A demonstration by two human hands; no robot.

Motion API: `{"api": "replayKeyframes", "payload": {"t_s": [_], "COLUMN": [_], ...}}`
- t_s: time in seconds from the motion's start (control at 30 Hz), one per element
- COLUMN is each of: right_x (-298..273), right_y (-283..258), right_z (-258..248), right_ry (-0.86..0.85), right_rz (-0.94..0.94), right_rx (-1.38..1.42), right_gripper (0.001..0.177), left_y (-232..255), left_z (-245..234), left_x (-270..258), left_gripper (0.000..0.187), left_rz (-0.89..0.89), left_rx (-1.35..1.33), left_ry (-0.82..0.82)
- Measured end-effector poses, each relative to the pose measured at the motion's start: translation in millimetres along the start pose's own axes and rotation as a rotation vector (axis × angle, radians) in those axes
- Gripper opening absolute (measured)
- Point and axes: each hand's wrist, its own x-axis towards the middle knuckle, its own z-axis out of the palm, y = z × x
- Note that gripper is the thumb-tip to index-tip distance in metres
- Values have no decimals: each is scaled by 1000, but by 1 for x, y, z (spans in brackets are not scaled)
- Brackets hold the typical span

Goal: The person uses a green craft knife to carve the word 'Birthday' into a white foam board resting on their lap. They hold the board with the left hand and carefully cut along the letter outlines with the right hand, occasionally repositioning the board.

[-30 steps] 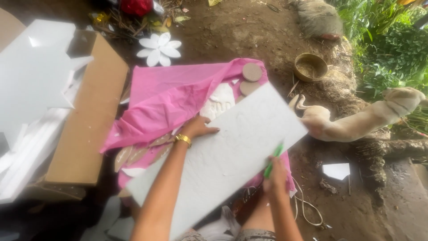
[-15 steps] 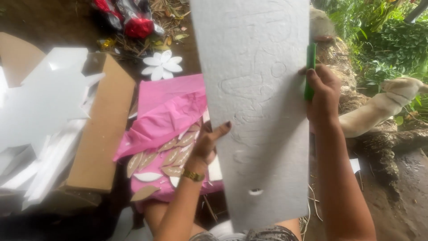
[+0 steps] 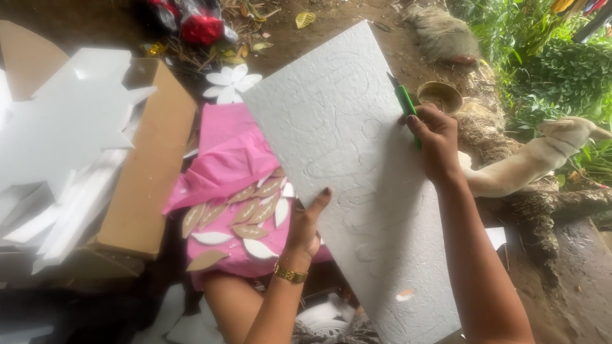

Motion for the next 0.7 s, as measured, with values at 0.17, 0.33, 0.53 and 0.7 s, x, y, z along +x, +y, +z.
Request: {"api": "replayKeyframes", "payload": {"t_s": [0.17, 0.33, 0.53, 0.7], "right_x": [5, 5, -3, -48], "right_y": [11, 13, -9, 24], "right_z": [1, 7, 19, 23], "right_ry": [-16, -27, -57, 45], "right_rz": [-6, 8, -150, 150], "right_rx": [-2, -5, -233, -336], "right_gripper": [17, 17, 13, 17], "left_y": [-40, 7, 8, -1], "left_z": [-26, -1, -2, -2], "left_x": [18, -3, 2, 18], "left_gripper": [31, 38, 45, 60], "left_rz": [24, 1, -23, -79], "left_rx": [63, 31, 58, -62], "left_ry": [-16, 27, 163, 478]}}
